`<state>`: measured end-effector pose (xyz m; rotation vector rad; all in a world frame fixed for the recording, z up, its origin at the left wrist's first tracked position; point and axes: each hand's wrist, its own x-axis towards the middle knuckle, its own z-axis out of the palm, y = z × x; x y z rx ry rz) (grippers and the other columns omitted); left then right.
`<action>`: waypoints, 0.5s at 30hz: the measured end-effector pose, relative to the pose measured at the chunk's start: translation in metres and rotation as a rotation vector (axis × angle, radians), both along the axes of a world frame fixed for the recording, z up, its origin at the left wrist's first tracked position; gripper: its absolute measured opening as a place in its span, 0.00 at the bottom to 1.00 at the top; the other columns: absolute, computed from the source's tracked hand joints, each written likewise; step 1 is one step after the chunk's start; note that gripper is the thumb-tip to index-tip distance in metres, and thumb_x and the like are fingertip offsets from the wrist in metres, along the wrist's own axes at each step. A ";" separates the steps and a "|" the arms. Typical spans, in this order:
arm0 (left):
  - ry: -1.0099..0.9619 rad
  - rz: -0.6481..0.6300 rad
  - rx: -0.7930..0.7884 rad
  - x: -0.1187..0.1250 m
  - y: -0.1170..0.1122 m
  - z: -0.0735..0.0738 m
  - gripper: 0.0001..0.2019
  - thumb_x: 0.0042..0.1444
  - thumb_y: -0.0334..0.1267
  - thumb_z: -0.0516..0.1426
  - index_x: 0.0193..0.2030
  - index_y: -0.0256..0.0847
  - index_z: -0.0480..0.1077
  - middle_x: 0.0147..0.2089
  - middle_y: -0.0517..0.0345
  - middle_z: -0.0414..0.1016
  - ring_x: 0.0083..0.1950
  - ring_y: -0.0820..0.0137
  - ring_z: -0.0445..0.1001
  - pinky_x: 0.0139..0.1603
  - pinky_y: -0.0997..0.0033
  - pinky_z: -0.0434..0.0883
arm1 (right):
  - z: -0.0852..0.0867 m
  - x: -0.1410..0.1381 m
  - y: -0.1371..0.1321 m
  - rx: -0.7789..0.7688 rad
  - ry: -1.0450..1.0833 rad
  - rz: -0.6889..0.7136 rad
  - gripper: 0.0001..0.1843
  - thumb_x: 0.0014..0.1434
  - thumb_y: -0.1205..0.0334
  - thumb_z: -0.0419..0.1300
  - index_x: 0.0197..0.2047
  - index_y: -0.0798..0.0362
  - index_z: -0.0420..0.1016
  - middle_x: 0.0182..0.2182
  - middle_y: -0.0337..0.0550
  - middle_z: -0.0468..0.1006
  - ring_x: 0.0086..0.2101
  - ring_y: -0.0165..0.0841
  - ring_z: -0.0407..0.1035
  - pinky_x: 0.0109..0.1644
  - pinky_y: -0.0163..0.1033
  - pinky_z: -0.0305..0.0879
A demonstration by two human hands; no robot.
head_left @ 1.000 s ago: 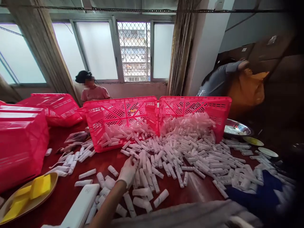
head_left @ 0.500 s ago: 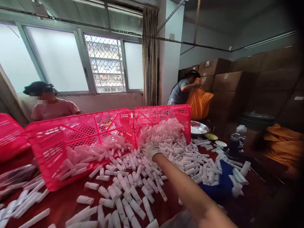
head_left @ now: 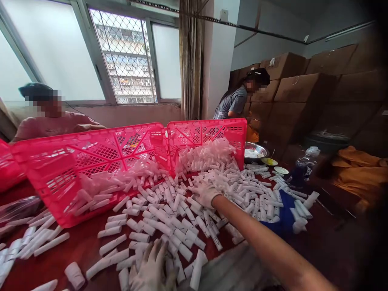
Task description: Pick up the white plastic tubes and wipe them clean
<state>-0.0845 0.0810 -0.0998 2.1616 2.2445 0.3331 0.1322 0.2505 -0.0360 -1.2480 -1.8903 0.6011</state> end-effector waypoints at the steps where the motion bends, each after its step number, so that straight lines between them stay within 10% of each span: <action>1: -0.008 0.003 0.024 0.002 -0.002 0.004 0.24 0.54 0.37 0.50 0.58 0.41 0.66 0.63 0.50 0.65 0.63 0.54 0.62 0.60 0.45 0.57 | -0.001 0.009 -0.008 0.003 -0.073 0.018 0.06 0.51 0.62 0.65 0.33 0.53 0.77 0.41 0.41 0.78 0.51 0.43 0.64 0.58 0.51 0.54; 8: -0.276 -0.111 0.116 0.035 -0.021 0.018 0.15 0.54 0.42 0.54 0.47 0.42 0.73 0.50 0.45 0.75 0.50 0.55 0.70 0.51 0.60 0.64 | -0.011 0.062 -0.104 0.026 -0.244 -0.171 0.13 0.61 0.59 0.50 0.37 0.52 0.75 0.38 0.50 0.77 0.41 0.42 0.69 0.48 0.48 0.63; 15: -0.319 -0.129 -0.114 0.084 -0.011 0.017 0.14 0.49 0.34 0.55 0.42 0.38 0.76 0.37 0.39 0.77 0.39 0.49 0.73 0.44 0.50 0.62 | -0.062 0.032 -0.147 -0.157 -0.540 -0.239 0.28 0.50 0.73 0.55 0.52 0.42 0.73 0.44 0.52 0.78 0.43 0.47 0.73 0.42 0.46 0.67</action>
